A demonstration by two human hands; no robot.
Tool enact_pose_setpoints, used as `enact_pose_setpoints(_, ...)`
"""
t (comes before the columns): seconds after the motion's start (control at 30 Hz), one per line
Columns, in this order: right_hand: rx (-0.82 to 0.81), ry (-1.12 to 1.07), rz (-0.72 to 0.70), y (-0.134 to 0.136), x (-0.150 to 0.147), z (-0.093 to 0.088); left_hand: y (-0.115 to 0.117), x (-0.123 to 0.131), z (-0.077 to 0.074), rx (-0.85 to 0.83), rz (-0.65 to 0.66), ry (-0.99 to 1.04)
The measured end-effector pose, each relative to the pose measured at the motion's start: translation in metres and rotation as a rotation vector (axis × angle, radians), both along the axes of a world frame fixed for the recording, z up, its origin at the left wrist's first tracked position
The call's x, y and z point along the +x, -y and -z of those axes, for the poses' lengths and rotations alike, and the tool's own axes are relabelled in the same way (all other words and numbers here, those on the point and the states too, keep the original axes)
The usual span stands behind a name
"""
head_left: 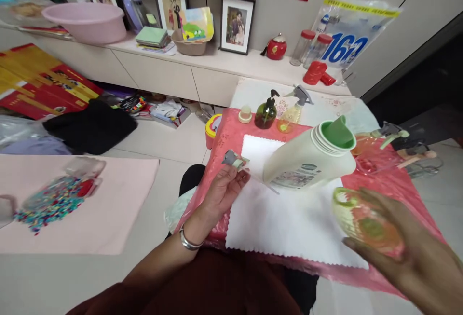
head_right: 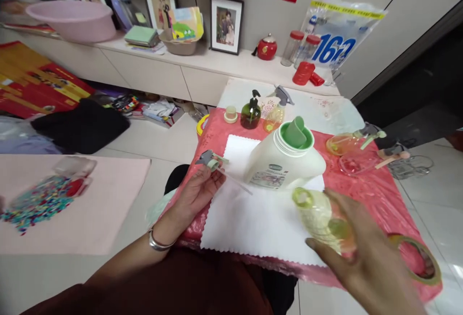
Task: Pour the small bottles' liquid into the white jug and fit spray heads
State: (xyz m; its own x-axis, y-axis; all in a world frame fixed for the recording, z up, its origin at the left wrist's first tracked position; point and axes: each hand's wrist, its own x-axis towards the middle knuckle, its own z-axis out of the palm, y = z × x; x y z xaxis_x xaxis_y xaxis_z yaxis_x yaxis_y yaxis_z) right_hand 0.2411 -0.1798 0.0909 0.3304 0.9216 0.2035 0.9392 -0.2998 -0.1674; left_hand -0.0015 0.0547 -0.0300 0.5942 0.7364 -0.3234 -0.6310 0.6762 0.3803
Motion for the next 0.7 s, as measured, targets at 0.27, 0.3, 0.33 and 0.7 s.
enact_pose_setpoints(0.27,0.017,-0.066,-0.027,-0.012,-0.047,0.089,0.002,0.002,-0.014,0.046,-0.001,-0.057)
enact_pose_setpoints(0.3,0.011,-0.065,-0.03,-0.013,-0.049,0.091,0.002,0.003,-0.014,0.055,-0.001,-0.064)
enact_pose_setpoints(0.33,0.01,-0.066,-0.039,-0.014,-0.051,0.092,0.003,0.003,-0.014,0.067,0.001,-0.07)
enact_pose_setpoints(0.7,0.048,-0.206,-0.121,-0.034,-0.074,0.087,0.024,0.007,-0.017,0.237,0.118,-0.126)
